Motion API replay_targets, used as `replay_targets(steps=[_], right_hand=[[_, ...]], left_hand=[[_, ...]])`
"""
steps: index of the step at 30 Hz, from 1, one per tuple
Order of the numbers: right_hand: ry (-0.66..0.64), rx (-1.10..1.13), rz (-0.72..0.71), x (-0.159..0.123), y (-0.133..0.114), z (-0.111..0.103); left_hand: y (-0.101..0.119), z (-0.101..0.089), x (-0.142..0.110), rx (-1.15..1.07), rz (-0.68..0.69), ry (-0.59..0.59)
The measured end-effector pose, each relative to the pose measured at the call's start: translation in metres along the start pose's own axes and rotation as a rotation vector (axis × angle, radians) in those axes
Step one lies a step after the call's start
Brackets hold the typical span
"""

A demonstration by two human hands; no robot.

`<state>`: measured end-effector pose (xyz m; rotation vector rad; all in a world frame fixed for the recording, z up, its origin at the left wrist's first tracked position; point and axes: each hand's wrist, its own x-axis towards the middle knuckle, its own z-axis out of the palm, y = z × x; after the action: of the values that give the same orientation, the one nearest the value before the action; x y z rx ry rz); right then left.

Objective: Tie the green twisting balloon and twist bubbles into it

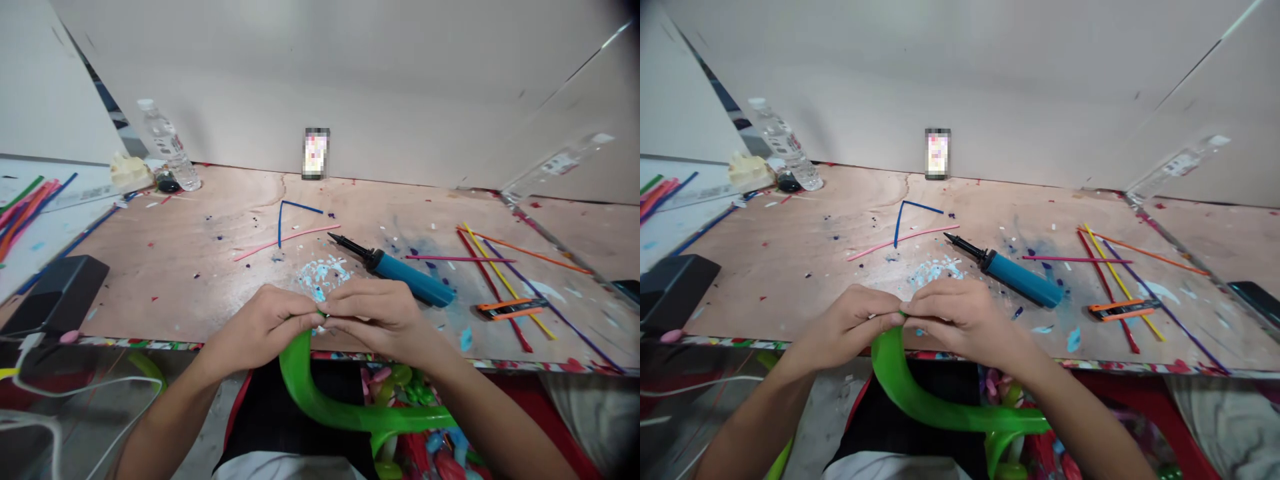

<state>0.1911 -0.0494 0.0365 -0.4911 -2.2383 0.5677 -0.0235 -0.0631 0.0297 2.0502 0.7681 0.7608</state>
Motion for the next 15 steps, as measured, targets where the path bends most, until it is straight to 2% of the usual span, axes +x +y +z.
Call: replay_targets(steps=[5, 11, 15], right_hand=[[-0.014, 0.019, 0.002, 0.0012, -0.0009, -0.0018], [0.002, -0.333, -0.06, -0.0011, 0.0024, -0.002], [0.035, -0.413, -0.103, -0.0018, 0.003, -0.0058]], left_hand=[[0.0009, -0.0009, 0.0037, -0.036, -0.023, -0.084], [0.0029, -0.0004, 0.0054, 0.054, -0.021, 0.038], [0.0011, 0.0028, 0.0012, 0.004, 0.004, 0.076]])
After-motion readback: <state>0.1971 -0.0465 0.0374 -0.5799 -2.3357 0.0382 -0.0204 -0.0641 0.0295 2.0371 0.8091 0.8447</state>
